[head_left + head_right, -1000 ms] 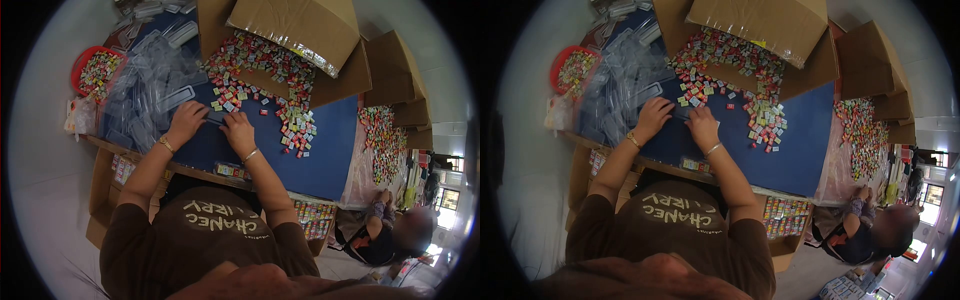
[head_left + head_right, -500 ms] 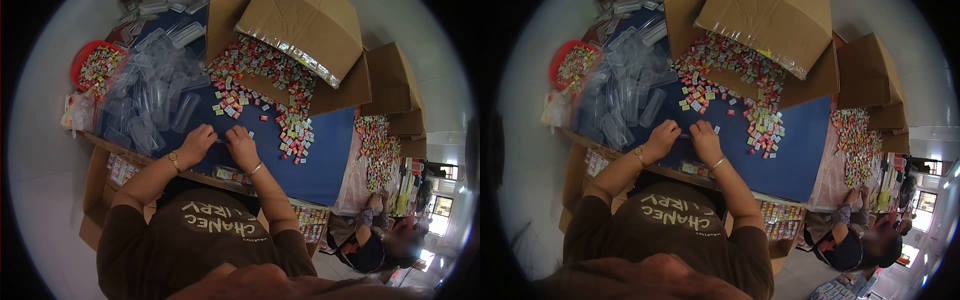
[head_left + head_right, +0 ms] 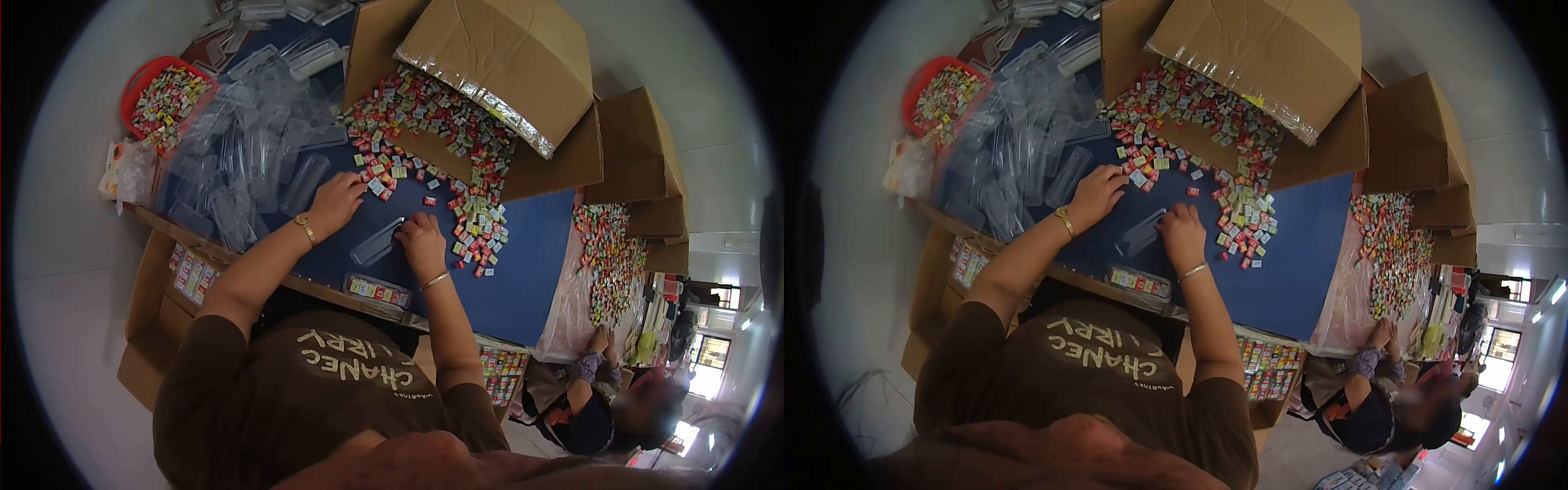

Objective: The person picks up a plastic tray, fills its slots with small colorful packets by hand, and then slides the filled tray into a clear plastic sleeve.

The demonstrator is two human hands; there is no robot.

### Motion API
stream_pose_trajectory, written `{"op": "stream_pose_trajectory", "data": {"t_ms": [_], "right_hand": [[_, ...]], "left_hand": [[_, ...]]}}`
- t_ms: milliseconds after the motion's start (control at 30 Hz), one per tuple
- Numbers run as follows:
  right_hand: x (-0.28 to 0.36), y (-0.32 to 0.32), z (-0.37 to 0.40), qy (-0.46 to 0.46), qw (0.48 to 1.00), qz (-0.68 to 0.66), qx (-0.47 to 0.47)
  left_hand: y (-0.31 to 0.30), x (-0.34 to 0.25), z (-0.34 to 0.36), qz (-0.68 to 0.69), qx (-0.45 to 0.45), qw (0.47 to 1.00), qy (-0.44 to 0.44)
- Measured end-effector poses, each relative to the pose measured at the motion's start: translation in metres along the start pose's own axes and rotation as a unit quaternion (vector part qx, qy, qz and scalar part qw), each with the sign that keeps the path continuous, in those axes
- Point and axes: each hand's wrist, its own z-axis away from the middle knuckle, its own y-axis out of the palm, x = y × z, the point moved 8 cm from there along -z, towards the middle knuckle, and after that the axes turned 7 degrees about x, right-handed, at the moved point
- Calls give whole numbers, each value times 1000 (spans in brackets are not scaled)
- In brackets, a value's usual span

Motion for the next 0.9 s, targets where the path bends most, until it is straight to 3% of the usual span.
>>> {"op": "stream_pose_trajectory", "data": {"t_ms": [67,167,233,267,367,533,600,667,800,900], "right_hand": [[3,1,7,-15,999,31,26],[-6,4,22,42,999,-2,23],[-12,4,30,87,996,20,-4],[-11,6,29,87,996,19,-1],[-5,-2,23,75,997,-8,-24],[-24,-2,33,19,999,-16,-45],[-47,1,28,38,997,-39,-49],[-58,7,11,57,995,-66,-52],[-38,10,-44,3,992,-116,-48],[2,1,-69,-47,994,-73,-61]], "left_hand": [[4,-5,-2,-29,2,999,19],[-9,-23,15,-28,-37,999,3],[3,-33,28,104,37,994,1],[16,-41,33,114,124,986,-1],[29,-48,42,33,132,988,68],[16,-25,48,23,129,990,53],[15,-24,49,20,135,989,53],[17,-38,54,0,149,982,117],[25,-48,42,60,151,980,118],[20,-22,22,89,72,993,31]]}}
